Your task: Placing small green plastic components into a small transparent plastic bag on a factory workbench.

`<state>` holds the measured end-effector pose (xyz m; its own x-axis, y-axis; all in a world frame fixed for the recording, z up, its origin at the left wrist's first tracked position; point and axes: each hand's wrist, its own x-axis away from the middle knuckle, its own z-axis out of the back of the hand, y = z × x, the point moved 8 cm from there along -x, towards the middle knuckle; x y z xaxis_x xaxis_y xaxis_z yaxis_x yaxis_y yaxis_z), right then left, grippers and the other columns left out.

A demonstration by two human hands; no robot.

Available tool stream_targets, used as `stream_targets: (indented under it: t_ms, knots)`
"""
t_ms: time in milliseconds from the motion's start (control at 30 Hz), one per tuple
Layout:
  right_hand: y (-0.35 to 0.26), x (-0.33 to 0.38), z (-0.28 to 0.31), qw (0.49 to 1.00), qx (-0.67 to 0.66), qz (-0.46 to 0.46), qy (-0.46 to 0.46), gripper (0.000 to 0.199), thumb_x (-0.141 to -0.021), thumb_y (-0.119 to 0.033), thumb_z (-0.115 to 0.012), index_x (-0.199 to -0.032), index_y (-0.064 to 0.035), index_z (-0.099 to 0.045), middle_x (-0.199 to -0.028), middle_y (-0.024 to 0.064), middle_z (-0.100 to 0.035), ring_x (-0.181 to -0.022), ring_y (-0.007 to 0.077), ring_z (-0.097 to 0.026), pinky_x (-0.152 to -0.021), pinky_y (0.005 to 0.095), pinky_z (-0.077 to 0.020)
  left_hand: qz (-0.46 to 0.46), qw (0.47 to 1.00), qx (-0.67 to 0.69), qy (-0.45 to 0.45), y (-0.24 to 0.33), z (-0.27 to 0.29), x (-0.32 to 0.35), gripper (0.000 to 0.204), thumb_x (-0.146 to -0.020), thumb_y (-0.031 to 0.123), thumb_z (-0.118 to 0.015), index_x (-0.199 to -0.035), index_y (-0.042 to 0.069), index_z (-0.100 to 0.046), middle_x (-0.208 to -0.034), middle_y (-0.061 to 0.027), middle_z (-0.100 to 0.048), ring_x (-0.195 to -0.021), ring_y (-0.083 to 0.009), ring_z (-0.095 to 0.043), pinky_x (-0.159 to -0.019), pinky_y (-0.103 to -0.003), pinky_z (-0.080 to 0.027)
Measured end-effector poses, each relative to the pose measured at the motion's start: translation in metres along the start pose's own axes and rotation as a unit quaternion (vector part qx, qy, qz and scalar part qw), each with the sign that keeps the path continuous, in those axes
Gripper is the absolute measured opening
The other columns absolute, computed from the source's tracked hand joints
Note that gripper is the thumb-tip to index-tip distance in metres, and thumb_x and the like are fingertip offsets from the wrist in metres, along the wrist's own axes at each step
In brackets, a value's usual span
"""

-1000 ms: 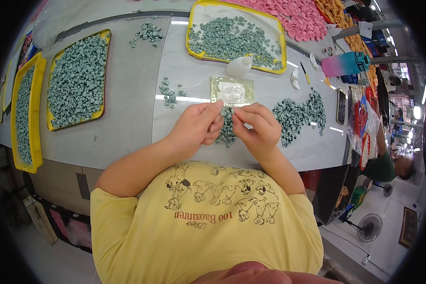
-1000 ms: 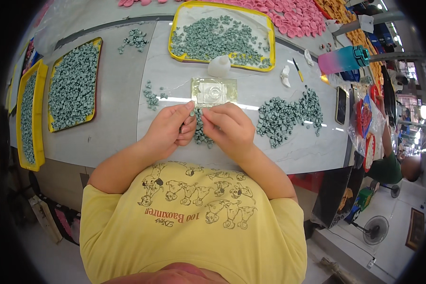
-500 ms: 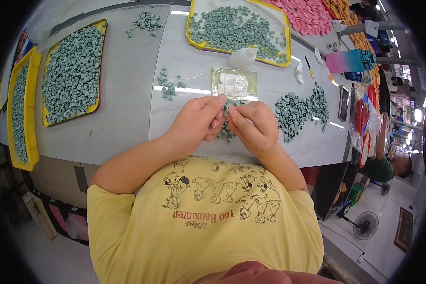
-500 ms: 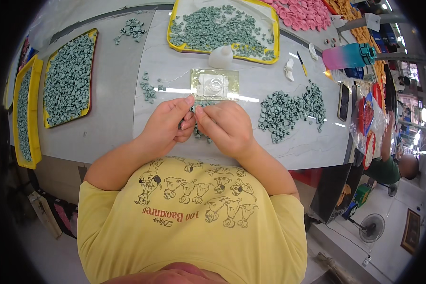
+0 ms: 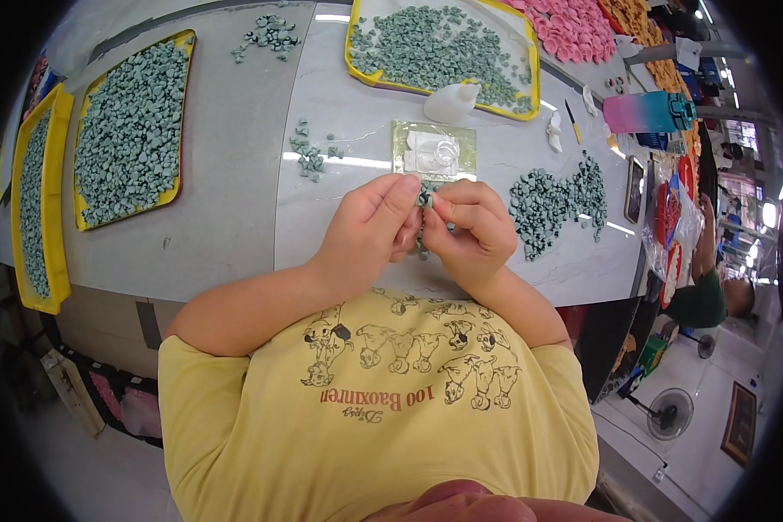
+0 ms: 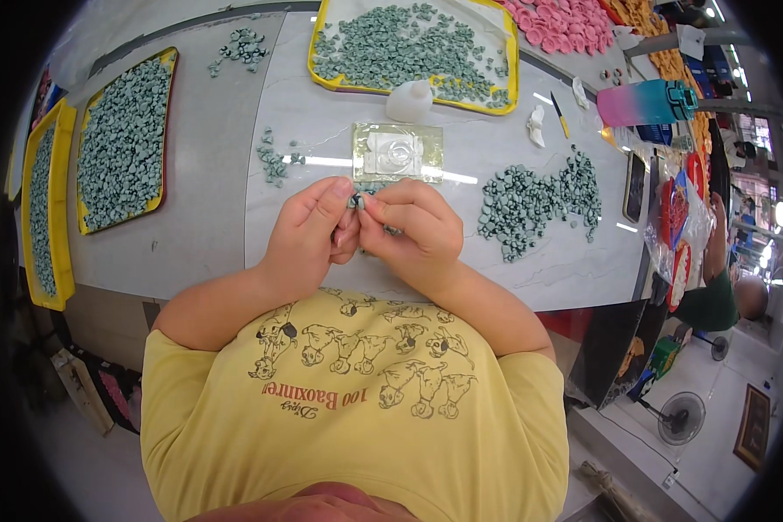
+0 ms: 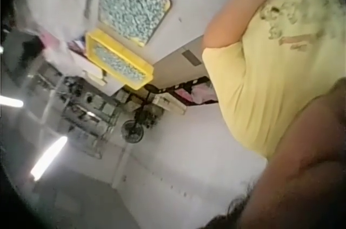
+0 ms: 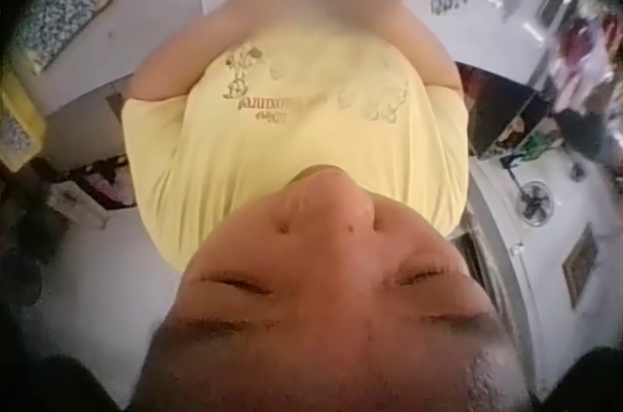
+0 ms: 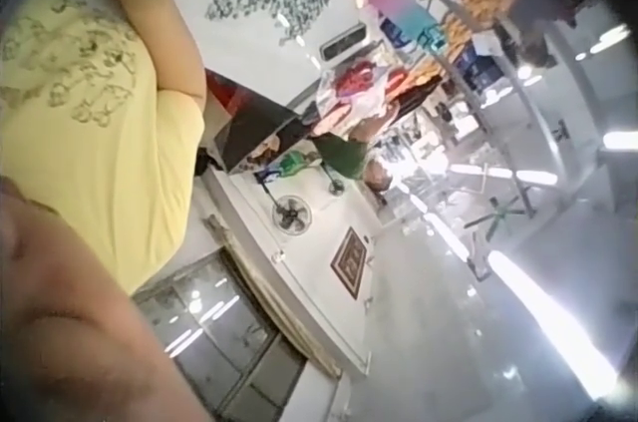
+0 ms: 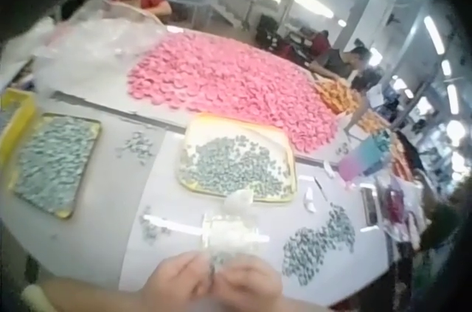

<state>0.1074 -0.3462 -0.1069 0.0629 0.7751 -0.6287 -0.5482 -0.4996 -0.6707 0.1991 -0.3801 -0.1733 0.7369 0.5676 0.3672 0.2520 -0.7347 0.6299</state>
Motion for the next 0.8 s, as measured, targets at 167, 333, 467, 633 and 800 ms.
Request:
stream_targets:
  t_ms: [167, 333, 467, 633, 800]
  knots:
    - [-0.014, -0.002, -0.002, 0.989, 0.079, 0.102, -0.069, 0.024, -0.064, 0.012, -0.068, -0.084, 0.0036, -0.059, -0.081, 0.0106, -0.057, -0.062, 0.0194, -0.054, -0.053, 0.0275, -0.0442, -0.023, 0.998, -0.029, 0.044, 0.000, 0.004, 0.000, 0.033, -0.096, 0.029, -0.041, -0.073, 0.006, -0.044, -0.060, 0.0030, -0.041, -0.052, -0.0044, -0.035, -0.046, -0.020, -0.031]
    - [-0.027, 0.004, -0.005, 0.969, 0.163, 0.176, -0.064, 0.029, -0.063, 0.012, -0.068, -0.089, 0.0037, -0.061, -0.083, 0.0109, -0.058, -0.063, 0.0199, -0.054, -0.053, 0.0280, -0.0444, -0.106, 0.982, -0.141, 0.068, 0.007, 0.004, 0.002, 0.031, -0.096, 0.027, -0.043, -0.074, 0.004, -0.048, -0.062, 0.0030, -0.044, -0.057, -0.0037, -0.038, -0.050, -0.021, -0.034]
    - [-0.015, 0.001, 0.002, 0.995, 0.072, 0.065, -0.040, 0.028, -0.064, 0.011, -0.068, -0.091, 0.0037, -0.062, -0.083, 0.0114, -0.060, -0.065, 0.0194, -0.056, -0.055, 0.0270, -0.0463, -0.157, 0.959, -0.219, 0.088, 0.015, 0.003, 0.006, 0.029, -0.095, 0.024, -0.046, -0.078, 0.002, -0.052, -0.063, 0.0024, -0.047, -0.059, -0.0040, -0.038, -0.052, -0.021, -0.035]
    - [-0.013, 0.001, 0.005, 0.997, 0.060, 0.033, -0.037, 0.028, -0.065, 0.012, -0.068, -0.091, 0.0037, -0.062, -0.083, 0.0110, -0.061, -0.066, 0.0189, -0.058, -0.057, 0.0257, -0.0474, -0.183, 0.949, -0.238, 0.095, 0.018, -0.001, 0.008, 0.027, -0.094, 0.022, -0.047, -0.077, 0.001, -0.053, -0.063, 0.0004, -0.047, -0.059, -0.0054, -0.039, -0.052, -0.022, -0.035]
    - [-0.017, 0.001, 0.005, 0.994, 0.059, 0.081, -0.030, 0.027, -0.063, 0.013, -0.068, -0.088, 0.0041, -0.062, -0.081, 0.0117, -0.060, -0.065, 0.0201, -0.058, -0.057, 0.0261, -0.0471, -0.209, 0.939, -0.257, 0.095, 0.019, -0.002, 0.007, 0.026, -0.093, 0.021, -0.049, -0.077, 0.001, -0.052, -0.062, -0.0010, -0.047, -0.058, -0.0060, -0.039, -0.051, -0.023, -0.036]
